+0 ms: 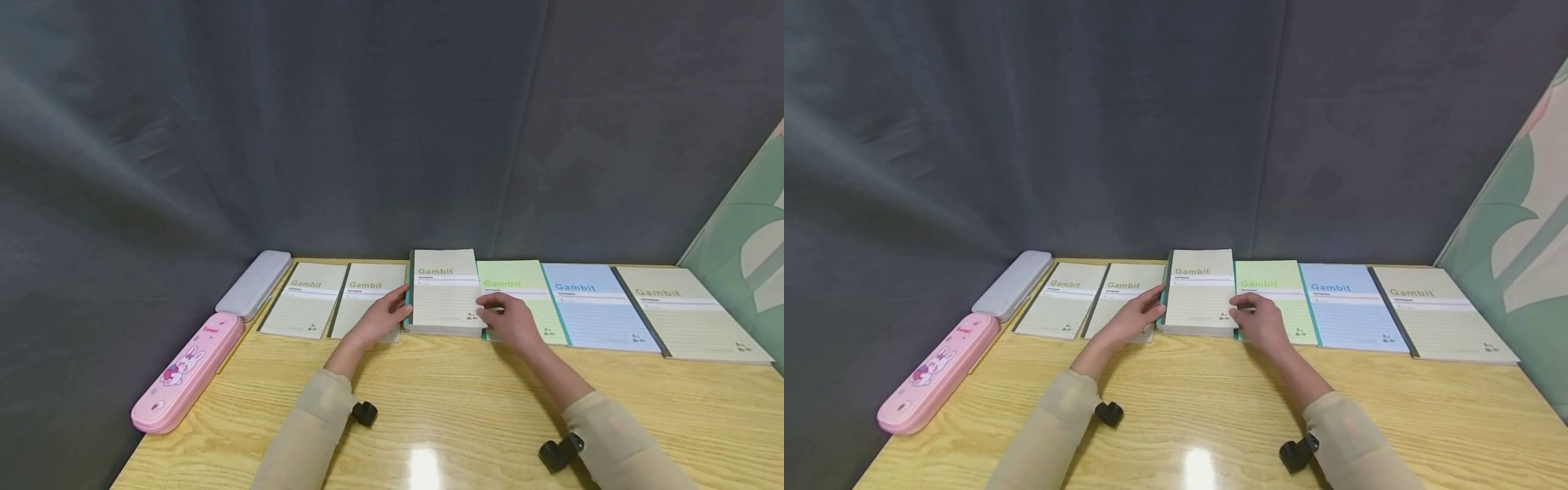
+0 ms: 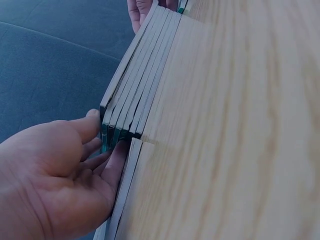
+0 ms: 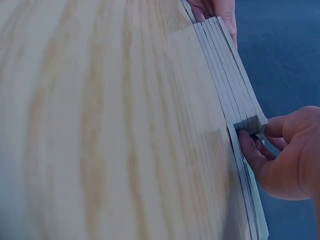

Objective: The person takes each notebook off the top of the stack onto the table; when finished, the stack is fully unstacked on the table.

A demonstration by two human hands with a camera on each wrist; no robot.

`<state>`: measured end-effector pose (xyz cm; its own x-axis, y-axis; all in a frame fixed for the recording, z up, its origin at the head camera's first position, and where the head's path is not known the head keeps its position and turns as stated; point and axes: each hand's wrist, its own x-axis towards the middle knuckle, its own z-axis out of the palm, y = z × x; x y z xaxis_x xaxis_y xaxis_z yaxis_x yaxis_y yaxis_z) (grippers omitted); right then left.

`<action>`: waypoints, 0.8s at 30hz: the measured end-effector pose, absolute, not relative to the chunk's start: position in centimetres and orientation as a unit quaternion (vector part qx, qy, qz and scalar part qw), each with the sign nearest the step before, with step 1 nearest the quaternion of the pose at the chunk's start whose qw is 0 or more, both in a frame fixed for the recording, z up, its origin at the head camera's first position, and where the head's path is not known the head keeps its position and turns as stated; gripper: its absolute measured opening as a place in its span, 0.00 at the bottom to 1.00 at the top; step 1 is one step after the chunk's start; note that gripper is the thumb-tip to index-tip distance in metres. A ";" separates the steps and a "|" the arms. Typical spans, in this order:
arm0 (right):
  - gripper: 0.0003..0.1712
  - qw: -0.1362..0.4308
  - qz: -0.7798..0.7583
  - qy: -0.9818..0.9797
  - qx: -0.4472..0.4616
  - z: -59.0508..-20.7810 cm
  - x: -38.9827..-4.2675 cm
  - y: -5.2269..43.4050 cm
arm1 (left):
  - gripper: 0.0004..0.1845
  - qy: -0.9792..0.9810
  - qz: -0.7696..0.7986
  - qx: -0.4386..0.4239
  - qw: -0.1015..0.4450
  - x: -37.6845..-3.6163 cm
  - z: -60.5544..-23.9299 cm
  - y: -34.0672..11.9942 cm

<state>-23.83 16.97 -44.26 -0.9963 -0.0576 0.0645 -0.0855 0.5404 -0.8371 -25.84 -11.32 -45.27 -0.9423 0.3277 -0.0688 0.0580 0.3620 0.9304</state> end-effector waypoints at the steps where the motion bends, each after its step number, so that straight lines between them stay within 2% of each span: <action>1: 0.14 0.015 0.479 -0.877 0.041 -44.2 -23.8 17.1 | 0.32 0.817 0.552 0.119 0.122 -25.8 -45.3 -11.3; 12: 0.20 -0.079 0.628 -0.774 0.021 -43.9 -23.0 18.5 | 0.33 0.817 0.550 0.124 0.123 -25.6 -45.1 -11.3; 24: 0.22 -0.089 0.670 -0.737 0.013 -44.5 -22.0 20.3 | 0.33 0.824 0.540 0.120 0.123 -25.6 -45.1 -11.3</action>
